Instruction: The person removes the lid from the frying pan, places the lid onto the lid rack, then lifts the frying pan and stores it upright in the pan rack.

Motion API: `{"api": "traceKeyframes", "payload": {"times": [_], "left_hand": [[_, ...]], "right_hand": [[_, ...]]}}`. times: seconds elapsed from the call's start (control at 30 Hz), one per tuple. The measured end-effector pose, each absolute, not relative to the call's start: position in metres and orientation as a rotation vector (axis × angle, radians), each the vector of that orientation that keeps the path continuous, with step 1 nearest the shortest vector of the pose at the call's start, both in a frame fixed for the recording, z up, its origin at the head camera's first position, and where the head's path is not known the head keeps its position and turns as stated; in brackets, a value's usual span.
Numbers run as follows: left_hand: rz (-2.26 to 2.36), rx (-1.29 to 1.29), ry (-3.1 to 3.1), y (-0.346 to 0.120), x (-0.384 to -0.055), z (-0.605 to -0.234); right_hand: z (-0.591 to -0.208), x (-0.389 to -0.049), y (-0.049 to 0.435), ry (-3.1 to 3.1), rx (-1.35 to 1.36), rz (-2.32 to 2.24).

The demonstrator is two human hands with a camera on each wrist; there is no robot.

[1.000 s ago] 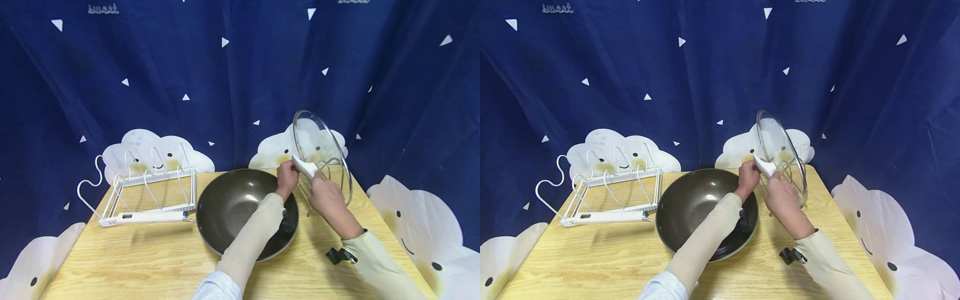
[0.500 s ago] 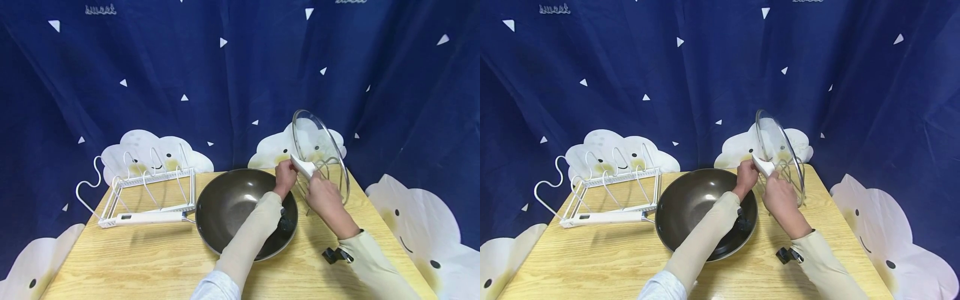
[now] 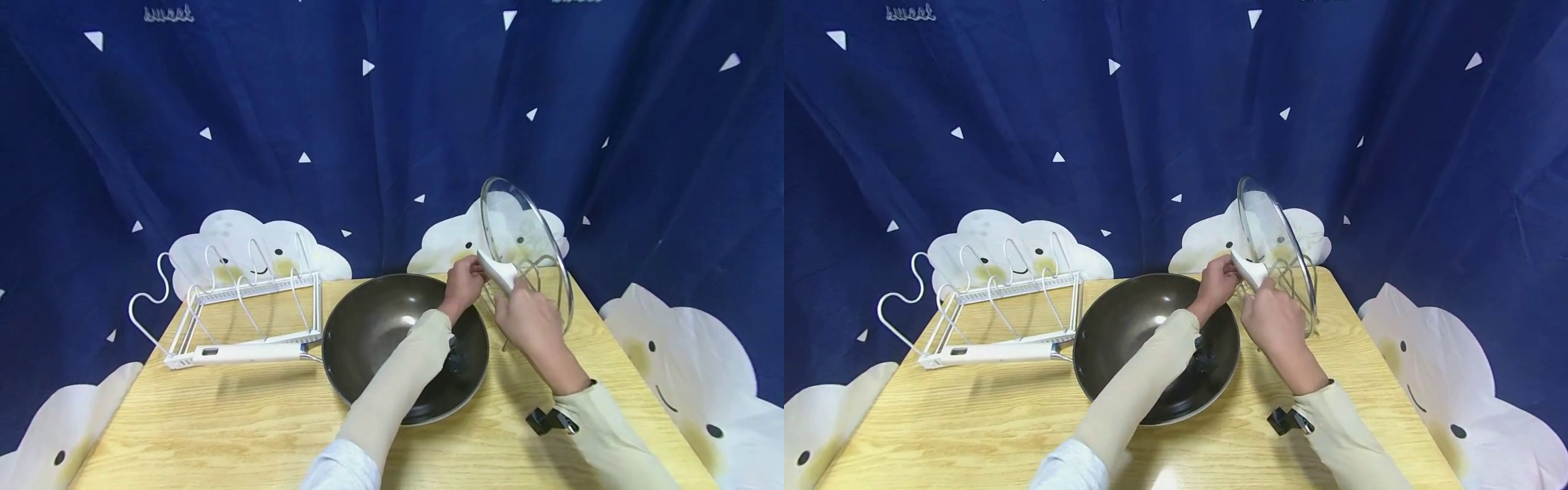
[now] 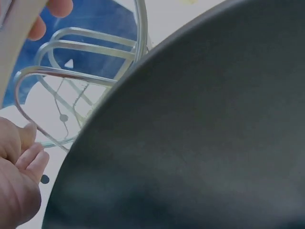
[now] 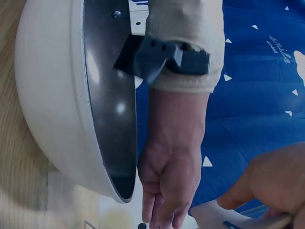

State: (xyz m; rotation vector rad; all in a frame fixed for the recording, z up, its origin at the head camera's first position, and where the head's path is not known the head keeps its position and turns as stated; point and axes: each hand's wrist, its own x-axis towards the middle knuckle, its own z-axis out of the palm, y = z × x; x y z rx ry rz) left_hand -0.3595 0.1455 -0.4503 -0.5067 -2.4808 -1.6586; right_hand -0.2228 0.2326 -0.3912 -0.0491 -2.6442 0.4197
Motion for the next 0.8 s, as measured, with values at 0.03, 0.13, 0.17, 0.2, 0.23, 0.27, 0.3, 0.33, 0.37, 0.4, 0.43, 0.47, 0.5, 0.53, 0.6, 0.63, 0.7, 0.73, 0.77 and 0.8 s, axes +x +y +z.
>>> {"api": "traceKeyframes", "payload": {"times": [0.03, 0.13, 0.17, 0.2, 0.23, 0.27, 0.3, 0.33, 0.37, 0.4, 0.43, 0.47, 0.5, 0.53, 0.6, 0.63, 0.7, 0.73, 0.77, 0.8], "left_hand": [[-1.687, -0.495, -2.481, 0.142, -0.358, -0.448], [-1.723, -0.493, -2.453, 0.128, -0.357, -0.443], [-1.718, -0.495, -2.449, 0.122, -0.356, -0.44], [-1.719, -0.499, -2.446, 0.116, -0.356, -0.438], [-1.716, -0.499, -2.445, 0.11, -0.355, -0.435], [-1.712, -0.501, -2.448, 0.104, -0.355, -0.433], [-1.702, -0.505, -2.456, 0.097, -0.354, -0.43], [-1.695, -0.502, -2.463, 0.092, -0.353, -0.427], [-1.687, -0.499, -2.475, 0.086, -0.352, -0.424], [-1.677, -0.498, -2.488, 0.08, -0.35, -0.421], [-1.672, -0.498, -2.495, 0.075, -0.349, -0.418], [-1.672, -0.505, -2.5, 0.07, -0.347, -0.414], [-1.668, -0.513, -2.505, 0.065, -0.345, -0.412], [-1.664, -0.524, -2.509, 0.06, -0.343, -0.409], [-1.65, -0.554, -2.529, 0.049, -0.337, -0.403], [-1.639, -0.568, -2.541, 0.044, -0.334, -0.401], [-1.598, -0.598, -2.566, 0.033, -0.327, -0.398], [-1.565, -0.615, -2.58, 0.027, -0.324, -0.397], [-1.528, -0.633, -2.591, 0.022, -0.321, -0.397], [-1.493, -0.654, -2.592, 0.018, -0.319, -0.397]], "right_hand": [[-0.39, -0.221, 0.232, -2.633, -0.039, 0.417], [-0.387, -0.216, 0.229, -2.612, -0.02, 0.415], [-0.384, -0.213, 0.228, -2.612, -0.014, 0.412], [-0.381, -0.21, 0.227, -2.614, -0.007, 0.408], [-0.378, -0.208, 0.225, -2.616, -0.001, 0.405], [-0.375, -0.205, 0.224, -2.616, 0.005, 0.403], [-0.371, -0.203, 0.223, -2.613, 0.015, 0.4], [-0.368, -0.201, 0.222, -2.608, 0.026, 0.402], [-0.365, -0.199, 0.222, -2.6, 0.04, 0.406], [-0.362, -0.197, 0.221, -2.591, 0.056, 0.416], [-0.359, -0.196, 0.22, -2.583, 0.069, 0.433], [-0.356, -0.194, 0.219, -2.574, 0.087, 0.452], [-0.354, -0.193, 0.218, -2.568, 0.105, 0.471], [-0.352, -0.192, 0.216, -2.564, 0.118, 0.491], [-0.349, -0.189, 0.213, -2.565, 0.144, 0.535], [-0.348, -0.188, 0.212, -2.569, 0.156, 0.556], [-0.346, -0.185, 0.209, -2.578, 0.178, 0.596], [-0.346, -0.184, 0.208, -2.583, 0.188, 0.616], [-0.346, -0.183, 0.207, -2.588, 0.199, 0.645], [-0.347, -0.183, 0.206, -2.59, 0.207, 0.674]]}}
